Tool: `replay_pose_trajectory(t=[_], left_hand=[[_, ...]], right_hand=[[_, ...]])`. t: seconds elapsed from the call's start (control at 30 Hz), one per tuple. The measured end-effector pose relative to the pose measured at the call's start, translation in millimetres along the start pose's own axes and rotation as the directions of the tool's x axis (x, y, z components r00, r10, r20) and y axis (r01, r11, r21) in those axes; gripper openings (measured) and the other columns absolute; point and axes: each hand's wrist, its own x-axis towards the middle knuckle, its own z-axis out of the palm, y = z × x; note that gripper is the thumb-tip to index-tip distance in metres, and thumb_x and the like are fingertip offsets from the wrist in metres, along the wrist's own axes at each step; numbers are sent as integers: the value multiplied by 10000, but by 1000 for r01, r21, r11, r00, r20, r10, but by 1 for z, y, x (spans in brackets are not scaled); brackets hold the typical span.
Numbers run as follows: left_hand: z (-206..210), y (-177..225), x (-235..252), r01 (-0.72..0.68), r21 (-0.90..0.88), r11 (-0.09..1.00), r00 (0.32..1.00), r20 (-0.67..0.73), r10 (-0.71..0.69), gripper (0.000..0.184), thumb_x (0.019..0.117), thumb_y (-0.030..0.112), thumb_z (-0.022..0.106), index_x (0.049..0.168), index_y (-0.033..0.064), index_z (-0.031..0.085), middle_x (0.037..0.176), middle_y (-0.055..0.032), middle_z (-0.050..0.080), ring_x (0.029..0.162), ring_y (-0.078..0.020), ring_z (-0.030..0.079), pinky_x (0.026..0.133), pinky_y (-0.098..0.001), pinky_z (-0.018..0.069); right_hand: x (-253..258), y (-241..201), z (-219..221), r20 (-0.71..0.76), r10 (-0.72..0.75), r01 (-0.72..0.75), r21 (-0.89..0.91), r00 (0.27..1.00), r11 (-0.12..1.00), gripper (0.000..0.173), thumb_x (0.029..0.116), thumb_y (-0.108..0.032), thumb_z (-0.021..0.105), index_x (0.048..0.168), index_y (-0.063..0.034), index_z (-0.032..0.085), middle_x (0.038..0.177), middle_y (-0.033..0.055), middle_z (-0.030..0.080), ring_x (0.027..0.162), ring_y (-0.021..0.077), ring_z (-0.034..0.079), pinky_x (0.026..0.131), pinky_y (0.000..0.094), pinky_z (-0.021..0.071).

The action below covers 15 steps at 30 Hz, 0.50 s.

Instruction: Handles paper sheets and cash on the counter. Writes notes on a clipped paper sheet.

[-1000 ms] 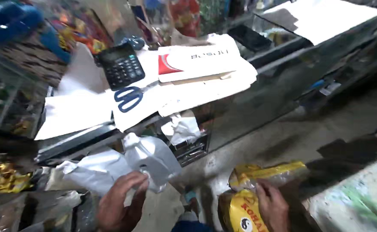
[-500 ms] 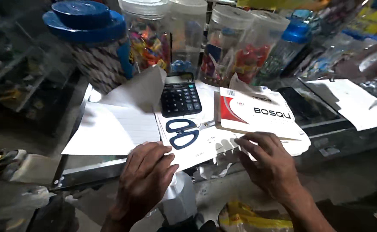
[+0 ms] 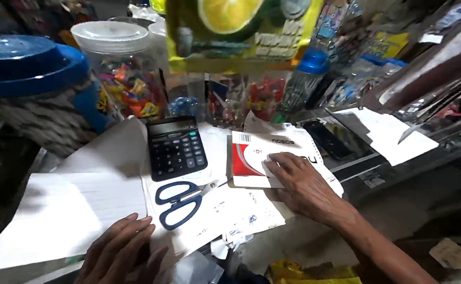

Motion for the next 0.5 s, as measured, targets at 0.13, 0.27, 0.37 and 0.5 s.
replay_pose_trajectory(t=[0.13,0.27,0.37,0.5], left_hand=[[5,2,0,43,35,998,998,-38,-42,334,1005,415,624,1139,114,676,1228,-33,680,1329,-154,529,1143,-297,395],[4,3,-3,57,94,994,998,-14,-56,351,1007,386,628,1107,55,684,1169,-140,694,1263,-202,581,1099,-320,429],[2,5,-1,52,154,987,997,50,-60,380,1022,375,592,1080,11,687,1132,-205,708,1230,-285,609,1088,-403,432],[1,6,1,39,196,980,994,94,-58,401,1031,379,574,1048,-3,692,1114,-199,720,1217,-301,619,1083,-418,435]], right_hand=[[-3,13,1,-148,-74,69,-39,986,997,377,958,-138,546,1307,-58,665,1336,165,658,1243,365,625,992,516,529],[-2,31,-11,-292,-89,72,-67,952,995,323,988,-86,537,1263,-22,693,1236,178,708,1144,361,684,963,507,556],[-2,46,-20,-367,-74,57,-57,927,997,351,968,-38,530,1284,9,676,1241,193,708,1146,366,687,976,490,555],[-4,60,-27,-449,-67,41,-68,891,997,332,990,-3,523,1286,49,662,1243,218,701,1140,359,694,974,460,562]])
